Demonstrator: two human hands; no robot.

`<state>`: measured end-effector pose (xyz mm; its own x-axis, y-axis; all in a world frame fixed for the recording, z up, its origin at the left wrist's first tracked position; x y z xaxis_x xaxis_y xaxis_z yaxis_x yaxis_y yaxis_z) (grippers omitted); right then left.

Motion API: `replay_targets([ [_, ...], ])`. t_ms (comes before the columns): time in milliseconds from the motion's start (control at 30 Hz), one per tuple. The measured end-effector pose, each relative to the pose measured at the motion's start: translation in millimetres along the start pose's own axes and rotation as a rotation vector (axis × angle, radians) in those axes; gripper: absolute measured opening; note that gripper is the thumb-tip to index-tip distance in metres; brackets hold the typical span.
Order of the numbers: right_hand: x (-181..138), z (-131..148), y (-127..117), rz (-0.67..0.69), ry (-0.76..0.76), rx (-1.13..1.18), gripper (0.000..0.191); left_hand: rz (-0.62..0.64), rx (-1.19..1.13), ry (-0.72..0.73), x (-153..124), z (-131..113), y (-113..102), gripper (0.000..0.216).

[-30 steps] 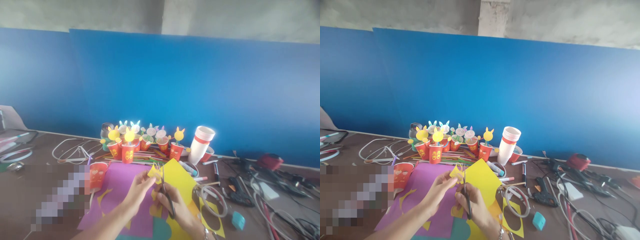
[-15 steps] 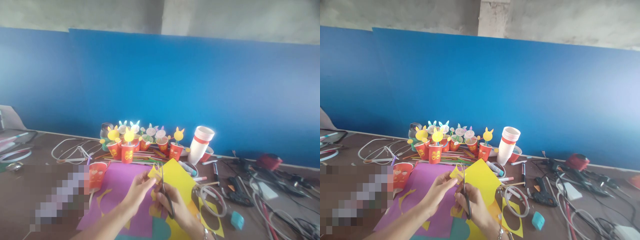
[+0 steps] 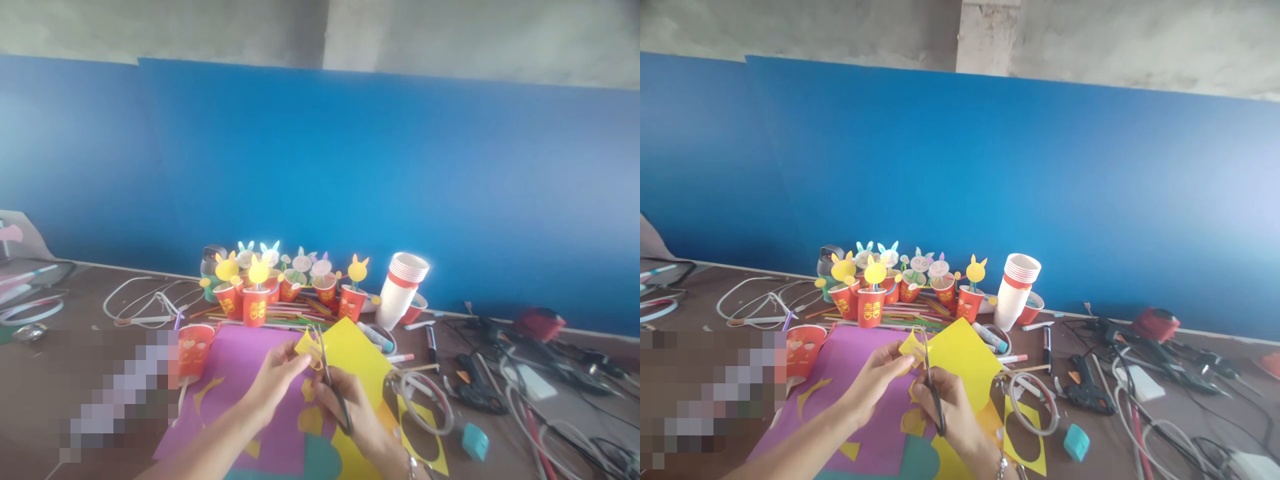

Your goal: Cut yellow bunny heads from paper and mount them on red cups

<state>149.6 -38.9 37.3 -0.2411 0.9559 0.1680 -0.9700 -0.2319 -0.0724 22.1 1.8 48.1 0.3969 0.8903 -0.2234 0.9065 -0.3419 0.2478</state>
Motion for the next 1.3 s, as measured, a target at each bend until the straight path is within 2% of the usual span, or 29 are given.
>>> replay_targets([
  [1300, 0.9, 5.0, -0.7, -0.011, 0.076, 0.000, 0.054, -0.041, 0.029, -0.035, 6.1, 2.4, -9.6, 0.023],
])
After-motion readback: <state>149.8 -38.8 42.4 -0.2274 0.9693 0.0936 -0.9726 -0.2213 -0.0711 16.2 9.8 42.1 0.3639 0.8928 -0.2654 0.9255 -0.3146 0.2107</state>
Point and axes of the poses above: each hand's wrist, its own x-axis towards the middle knuckle, its own y-axis out of the palm, z = x × y, the point moved 4 cm from there along x, towards the middle knuckle, and after that the axes turned 12 degrees about -y, right-handed, at the moved point
